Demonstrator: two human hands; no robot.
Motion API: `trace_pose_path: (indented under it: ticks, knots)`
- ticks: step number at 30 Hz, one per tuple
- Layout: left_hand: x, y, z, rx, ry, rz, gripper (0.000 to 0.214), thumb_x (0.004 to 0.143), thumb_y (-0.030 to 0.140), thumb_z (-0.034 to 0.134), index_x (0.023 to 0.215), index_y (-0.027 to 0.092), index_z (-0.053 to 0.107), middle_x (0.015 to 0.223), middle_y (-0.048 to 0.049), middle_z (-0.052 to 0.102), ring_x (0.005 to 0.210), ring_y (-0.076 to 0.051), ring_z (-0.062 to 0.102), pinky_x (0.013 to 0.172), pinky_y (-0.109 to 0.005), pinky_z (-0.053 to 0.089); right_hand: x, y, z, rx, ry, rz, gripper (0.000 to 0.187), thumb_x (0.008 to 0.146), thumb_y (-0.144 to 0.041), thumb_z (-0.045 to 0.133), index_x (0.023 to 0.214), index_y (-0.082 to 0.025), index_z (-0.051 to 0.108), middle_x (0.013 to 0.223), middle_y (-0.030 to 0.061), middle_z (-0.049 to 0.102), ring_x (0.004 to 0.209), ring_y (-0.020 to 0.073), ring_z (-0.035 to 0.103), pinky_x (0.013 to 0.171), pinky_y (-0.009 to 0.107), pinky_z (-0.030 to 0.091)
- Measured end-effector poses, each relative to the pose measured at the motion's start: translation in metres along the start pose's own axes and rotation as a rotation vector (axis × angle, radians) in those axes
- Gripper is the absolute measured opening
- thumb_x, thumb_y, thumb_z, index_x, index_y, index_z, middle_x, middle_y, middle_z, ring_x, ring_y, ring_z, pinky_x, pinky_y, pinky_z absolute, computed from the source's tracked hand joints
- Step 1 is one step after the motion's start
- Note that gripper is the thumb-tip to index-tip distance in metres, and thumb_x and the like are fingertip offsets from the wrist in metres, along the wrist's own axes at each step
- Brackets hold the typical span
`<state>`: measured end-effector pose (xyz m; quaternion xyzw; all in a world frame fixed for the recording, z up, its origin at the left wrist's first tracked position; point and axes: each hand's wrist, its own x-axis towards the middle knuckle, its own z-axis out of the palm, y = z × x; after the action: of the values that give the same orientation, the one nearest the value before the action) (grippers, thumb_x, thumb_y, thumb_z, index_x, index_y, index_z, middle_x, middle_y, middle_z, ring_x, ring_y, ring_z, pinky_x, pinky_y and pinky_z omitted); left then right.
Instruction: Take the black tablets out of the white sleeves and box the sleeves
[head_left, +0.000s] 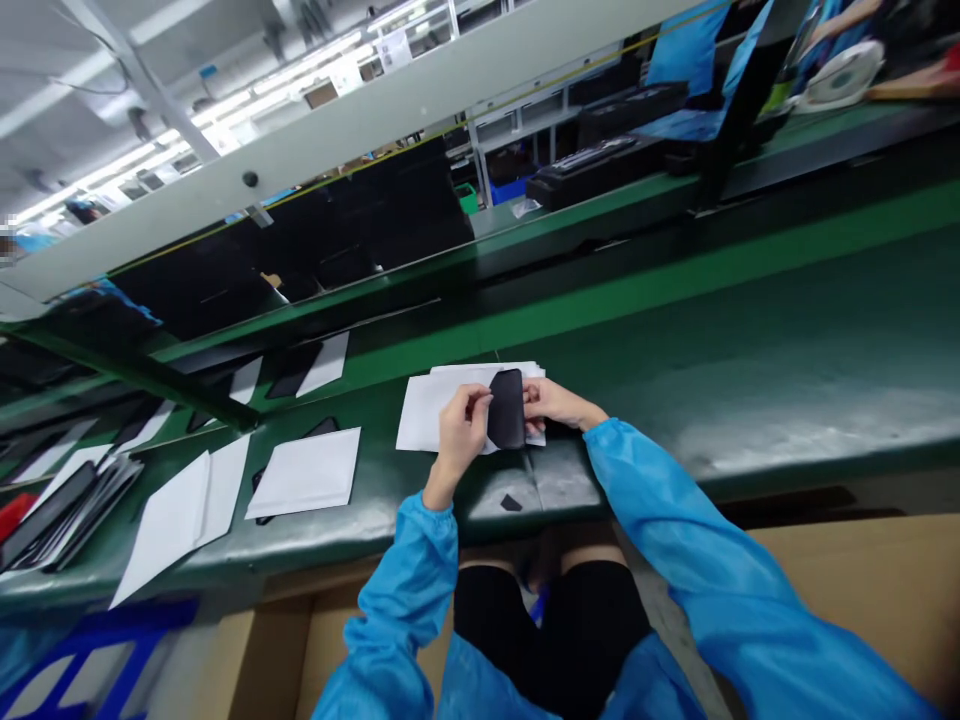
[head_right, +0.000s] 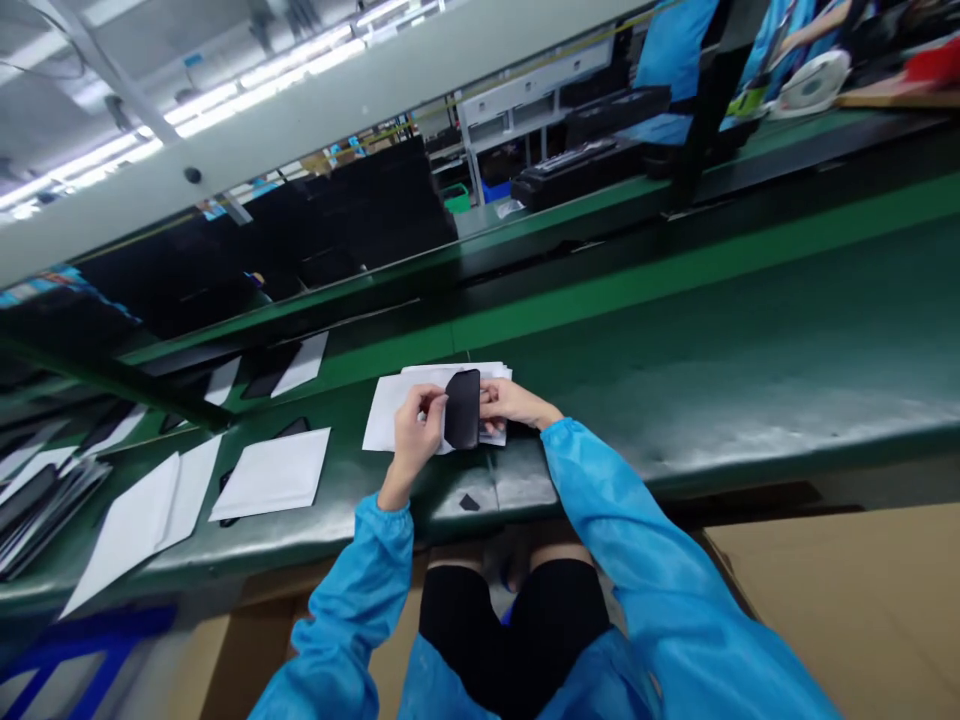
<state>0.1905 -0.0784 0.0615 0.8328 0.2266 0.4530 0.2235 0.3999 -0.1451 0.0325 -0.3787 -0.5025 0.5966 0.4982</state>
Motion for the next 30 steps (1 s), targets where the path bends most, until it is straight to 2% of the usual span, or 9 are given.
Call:
trace_pose_path:
  ticks: [4,9,13,18,22,26,30]
  knots:
    - [0.009,0.021,0.019,-0.018,-0.046,0.027,0.023,0.109,0.037,0.052,0.101,0.023,0.068,0.087,-0.0033,0.072,0.075,-0.015,0.067,0.071,-0.027,0.055,-0.003,0.005,-0.003,0.124,0.031,-0.052,0.051,0.063,-0.044,0.101,0.096,-0.017,0.073,0.075,-0.0009,0.075,0.061,0.0139,0.069,0.058,0.023,0.057]
    - [0.024,0.024,0.019,-0.022,-0.022,-0.028,0.022,0.109,0.038,0.053,0.1,0.022,0.065,0.086,-0.003,0.07,0.074,-0.015,0.065,0.069,-0.026,0.053,-0.005,0.002,-0.003,0.355,-0.031,-0.112,0.061,0.07,-0.061,0.097,0.105,-0.017,0.073,0.097,0.0056,0.079,0.086,0.016,0.077,0.08,0.025,0.062]
    - [0.029,0.028,0.015,-0.076,-0.056,-0.043,0.017,0.106,0.034,0.057,0.098,0.022,0.065,0.085,-0.0021,0.07,0.075,-0.015,0.065,0.07,-0.026,0.053,0.0,-0.001,-0.002,0.345,-0.078,-0.117,0.061,0.075,-0.056,0.096,0.114,-0.017,0.071,0.098,0.0059,0.078,0.085,0.0175,0.077,0.077,0.027,0.063]
    - [0.029,0.038,0.018,-0.143,-0.141,-0.03,0.008,0.101,0.026,0.06,0.096,0.022,0.066,0.085,-0.0013,0.072,0.076,-0.016,0.067,0.073,-0.027,0.054,0.001,-0.002,0.0,0.31,0.001,-0.118,0.054,0.073,-0.033,0.099,0.115,-0.019,0.069,0.102,0.0036,0.076,0.084,0.0148,0.074,0.071,0.022,0.062]
    - [0.031,0.038,0.025,-0.152,-0.193,-0.04,0.007,0.099,0.025,0.061,0.095,0.022,0.066,0.084,-0.0003,0.071,0.073,-0.015,0.065,0.071,-0.027,0.053,0.002,-0.002,0.001,0.322,0.048,-0.106,0.049,0.072,-0.029,0.094,0.113,-0.02,0.068,0.099,0.0025,0.076,0.085,0.0167,0.074,0.072,0.025,0.062]
    - [0.027,0.035,0.028,-0.138,-0.22,-0.038,0.013,0.103,0.029,0.058,0.097,0.022,0.068,0.084,-0.0009,0.071,0.073,-0.015,0.064,0.07,-0.027,0.052,0.006,0.002,0.0,0.274,0.185,-0.09,0.035,0.074,-0.026,0.082,0.106,-0.022,0.067,0.089,0.0005,0.074,0.079,0.0186,0.072,0.07,0.028,0.06]
    - [0.004,0.021,0.01,-0.055,-0.183,0.034,0.019,0.105,0.036,0.058,0.104,0.022,0.071,0.094,-0.0053,0.073,0.086,-0.019,0.067,0.082,-0.032,0.055,0.013,0.007,-0.001,0.169,0.342,-0.1,0.032,0.068,-0.019,0.071,0.1,-0.021,0.067,0.082,-0.0016,0.072,0.07,0.0164,0.066,0.062,0.025,0.054]
